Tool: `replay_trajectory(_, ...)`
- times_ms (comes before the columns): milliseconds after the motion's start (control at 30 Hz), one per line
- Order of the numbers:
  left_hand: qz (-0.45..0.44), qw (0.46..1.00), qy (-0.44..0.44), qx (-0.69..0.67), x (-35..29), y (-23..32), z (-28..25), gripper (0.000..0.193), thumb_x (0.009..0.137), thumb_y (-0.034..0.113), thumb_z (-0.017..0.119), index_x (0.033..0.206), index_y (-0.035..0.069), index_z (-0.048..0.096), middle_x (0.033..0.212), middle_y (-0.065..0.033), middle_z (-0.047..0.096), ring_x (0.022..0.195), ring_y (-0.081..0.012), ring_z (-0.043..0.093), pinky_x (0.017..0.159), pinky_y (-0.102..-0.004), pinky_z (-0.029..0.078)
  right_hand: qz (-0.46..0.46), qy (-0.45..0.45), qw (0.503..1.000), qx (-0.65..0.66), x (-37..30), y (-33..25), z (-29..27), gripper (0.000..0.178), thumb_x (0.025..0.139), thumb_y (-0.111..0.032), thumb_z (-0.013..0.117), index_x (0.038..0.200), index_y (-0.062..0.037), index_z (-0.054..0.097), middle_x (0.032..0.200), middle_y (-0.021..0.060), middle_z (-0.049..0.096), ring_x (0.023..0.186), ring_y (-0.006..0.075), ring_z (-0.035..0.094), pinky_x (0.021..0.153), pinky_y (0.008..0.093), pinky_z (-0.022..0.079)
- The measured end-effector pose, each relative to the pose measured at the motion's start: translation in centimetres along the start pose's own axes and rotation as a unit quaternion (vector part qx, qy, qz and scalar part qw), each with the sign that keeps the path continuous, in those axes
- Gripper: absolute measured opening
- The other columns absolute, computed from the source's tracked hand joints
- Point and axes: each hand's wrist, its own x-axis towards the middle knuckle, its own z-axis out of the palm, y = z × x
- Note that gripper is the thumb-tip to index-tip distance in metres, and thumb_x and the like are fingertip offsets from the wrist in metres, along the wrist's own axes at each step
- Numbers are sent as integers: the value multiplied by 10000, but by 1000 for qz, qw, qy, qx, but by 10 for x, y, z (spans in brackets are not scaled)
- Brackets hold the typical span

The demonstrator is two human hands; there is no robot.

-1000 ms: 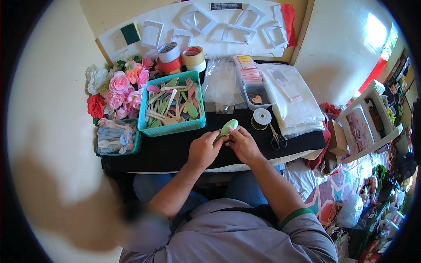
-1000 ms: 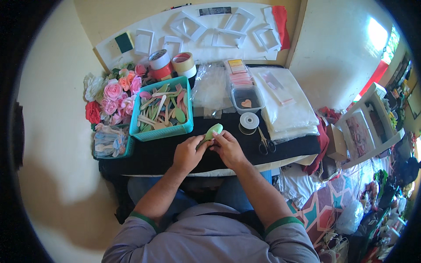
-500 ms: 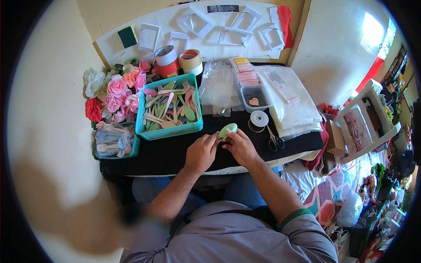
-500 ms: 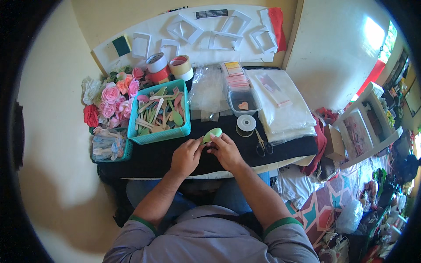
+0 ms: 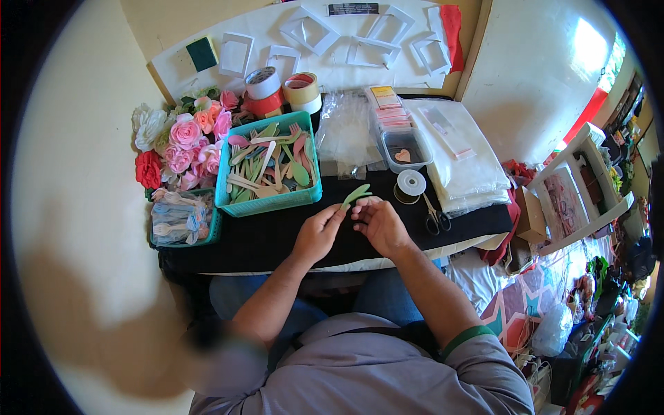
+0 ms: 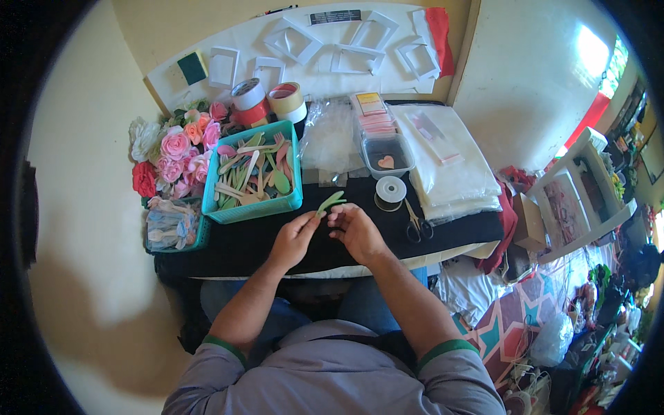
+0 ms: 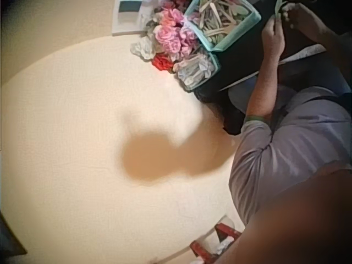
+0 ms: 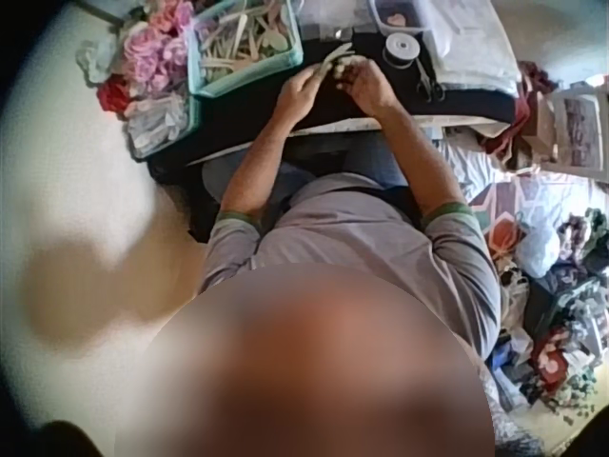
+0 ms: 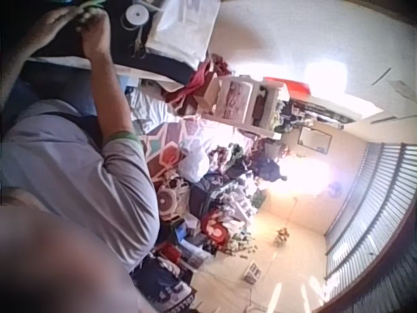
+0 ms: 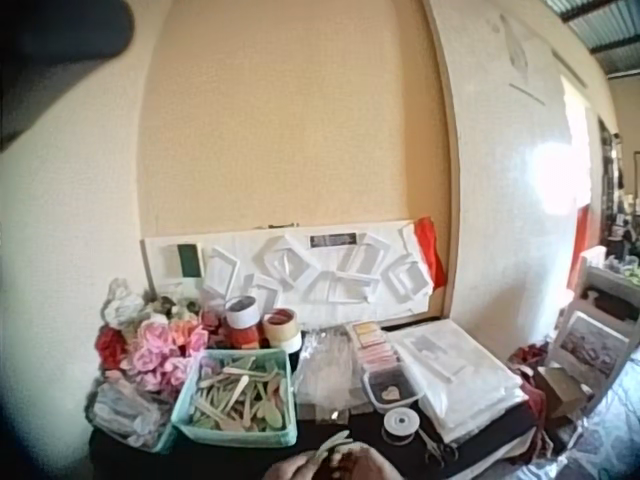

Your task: Individually package plastic spoons into plastic bags and tie them with ribbon.

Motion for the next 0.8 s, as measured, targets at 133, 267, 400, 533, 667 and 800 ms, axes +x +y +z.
replay_trajectory(133,-474,755,-174,-419,17,30,-22,278,1003,320,500,1137,127,649,670,108,395,503,9,282,442,-159,187,-24,30,999,-3,-4,-3,6,199,968,-242,496,1128,-132,541,970,18,600,955,148,566,818,340,440)
replay_trajectory(267,-498,676,-205,-503,16,31,-25,296,1007,314,464,1169,114,612,659,105,350,472,7,261,418,-155,186,-26,41,997,-52,-3,-1,11,223,979,-254,548,1150,-112,541,985,-1,604,922,121,569,782,316,447)
replay_trajectory(400,-531,636,-239,-505,14,26,-22,319,1007,316,446,1181,87,584,666,100,347,458,7,263,394,-151,199,-31,37,997,-58,-3,-1,12,247,966,-244,594,1163,-96,578,975,-11,601,861,106,570,745,291,438)
replay_trajectory(533,-528,621,-243,-526,12,20,-22,312,1003,327,461,1160,85,580,670,94,365,455,6,267,388,-153,198,-35,56,995,-69,-3,0,14,237,953,-224,619,1146,-87,603,941,-16,599,819,100,570,718,279,434)
replay_trajectory(667,-513,668,-243,-482,13,29,-28,277,993,336,502,1089,87,573,690,63,433,460,4,317,389,-158,223,-45,64,994,-80,-3,4,13,206,945,-204,632,1113,-86,616,922,-12,612,811,92,581,694,262,450)
replay_trajectory(800,-458,778,-244,-354,6,27,-31,305,961,353,577,1077,72,558,740,19,528,488,-25,429,409,-175,314,-55,86,989,-111,-2,8,12,190,942,-199,635,1094,-87,614,923,-6,622,816,86,583,681,243,468)
